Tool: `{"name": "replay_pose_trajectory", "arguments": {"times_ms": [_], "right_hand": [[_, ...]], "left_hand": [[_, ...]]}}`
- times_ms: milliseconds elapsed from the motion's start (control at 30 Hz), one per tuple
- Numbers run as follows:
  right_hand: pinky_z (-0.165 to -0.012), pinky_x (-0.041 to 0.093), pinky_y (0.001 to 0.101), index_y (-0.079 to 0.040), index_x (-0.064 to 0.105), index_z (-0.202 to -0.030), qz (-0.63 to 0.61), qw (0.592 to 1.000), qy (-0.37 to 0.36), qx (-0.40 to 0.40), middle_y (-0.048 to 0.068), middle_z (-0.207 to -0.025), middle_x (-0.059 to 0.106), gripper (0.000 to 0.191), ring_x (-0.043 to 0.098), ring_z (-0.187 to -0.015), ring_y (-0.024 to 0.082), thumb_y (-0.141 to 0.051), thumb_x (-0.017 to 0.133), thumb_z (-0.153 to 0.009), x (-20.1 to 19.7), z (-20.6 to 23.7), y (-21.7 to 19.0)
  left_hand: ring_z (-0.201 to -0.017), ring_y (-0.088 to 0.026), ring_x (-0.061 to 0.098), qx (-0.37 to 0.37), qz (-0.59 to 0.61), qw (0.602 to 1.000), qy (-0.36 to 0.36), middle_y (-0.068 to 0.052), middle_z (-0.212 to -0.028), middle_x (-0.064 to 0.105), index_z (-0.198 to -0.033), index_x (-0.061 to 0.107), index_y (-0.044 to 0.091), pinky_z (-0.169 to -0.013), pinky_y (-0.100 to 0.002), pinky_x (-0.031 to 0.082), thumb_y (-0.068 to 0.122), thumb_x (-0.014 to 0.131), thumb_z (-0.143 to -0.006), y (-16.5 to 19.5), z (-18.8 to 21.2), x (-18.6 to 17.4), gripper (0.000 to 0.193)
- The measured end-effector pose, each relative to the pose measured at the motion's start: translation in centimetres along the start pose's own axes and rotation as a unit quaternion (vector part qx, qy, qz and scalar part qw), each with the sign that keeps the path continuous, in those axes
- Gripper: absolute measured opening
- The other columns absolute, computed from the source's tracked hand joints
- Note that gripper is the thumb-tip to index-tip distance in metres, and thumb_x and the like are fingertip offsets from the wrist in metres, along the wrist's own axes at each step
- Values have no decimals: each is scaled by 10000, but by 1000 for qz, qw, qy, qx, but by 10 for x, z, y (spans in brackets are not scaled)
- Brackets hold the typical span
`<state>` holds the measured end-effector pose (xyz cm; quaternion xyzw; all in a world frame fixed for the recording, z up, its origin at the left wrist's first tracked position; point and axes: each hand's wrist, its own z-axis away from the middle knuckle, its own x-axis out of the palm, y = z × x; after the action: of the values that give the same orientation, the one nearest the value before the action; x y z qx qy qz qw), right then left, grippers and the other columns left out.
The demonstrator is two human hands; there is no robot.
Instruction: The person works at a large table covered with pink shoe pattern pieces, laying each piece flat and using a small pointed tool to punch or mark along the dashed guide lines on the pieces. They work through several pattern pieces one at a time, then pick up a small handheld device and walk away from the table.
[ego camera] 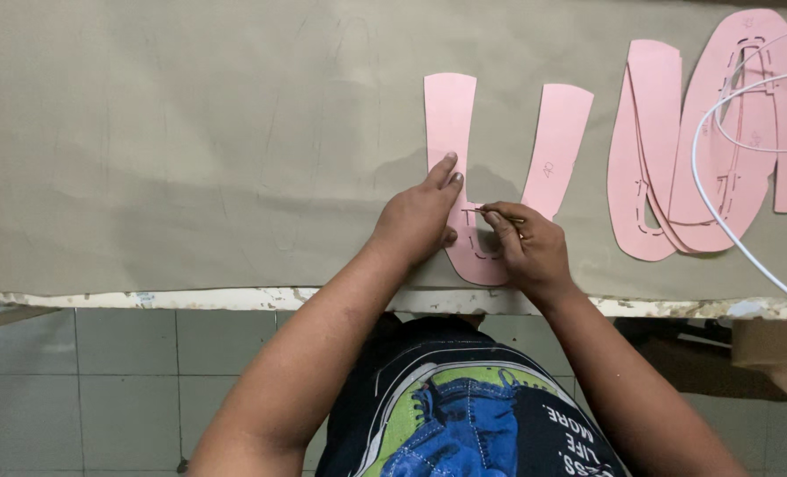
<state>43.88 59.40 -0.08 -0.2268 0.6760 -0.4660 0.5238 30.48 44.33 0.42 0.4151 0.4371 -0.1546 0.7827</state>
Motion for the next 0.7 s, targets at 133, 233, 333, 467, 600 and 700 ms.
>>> {"name": "replay_pose_trajectory", "arguments": {"times_ms": [133,233,333,467,600,700], "right_hand": [[-708,571,326,-13,732,-1085,84,996,9,-4,123,-904,742,136,719,-762,213,-107,680,-1002,7,2,-2],[-775,567,363,-22,712,-1061,158,972,49,-166,142,-943,729,90,711,-845,276,-86,669,-1014,15,9,-5],[-728,563,354,-10,708,-1043,130,988,46,-68,139,-901,724,82,715,-790,264,-74,678,-1002,23,10,-9],[-748,587,324,-15,721,-1066,115,990,75,4,134,-974,756,113,746,-831,231,-82,657,-1003,27,7,-19],[-731,585,322,-17,726,-1064,120,987,73,82,127,-964,764,160,740,-813,200,-140,650,-996,27,8,-23],[-839,572,313,9,699,-1099,20,987,131,94,118,-1023,763,198,733,-924,178,-136,567,-1068,19,12,-15]], "left_hand": [[-1138,-272,663,22,6,1000,16,-74,-1619,336,-1404,532,45,-861,-414,569,220,913,-626,-7,2,-1,883],[-1144,-267,673,61,11,997,54,-107,-1582,393,-1371,561,29,-845,-404,578,236,918,-591,-13,2,3,882],[-1125,-271,685,87,7,995,58,-165,-1571,416,-1368,562,-4,-843,-387,587,241,908,-615,-18,1,11,864],[-1181,-250,684,127,-48,988,78,-224,-1609,409,-1406,552,-27,-875,-351,597,196,837,-831,-22,-6,20,679],[-1280,-293,587,107,-7,994,-12,-245,-1580,336,-1394,489,-60,-927,-371,559,295,851,-690,-25,-10,19,867],[-1300,-298,569,128,0,992,-17,-243,-1630,270,-1452,443,-23,-980,-377,535,273,814,-740,-27,-5,5,854]]}}
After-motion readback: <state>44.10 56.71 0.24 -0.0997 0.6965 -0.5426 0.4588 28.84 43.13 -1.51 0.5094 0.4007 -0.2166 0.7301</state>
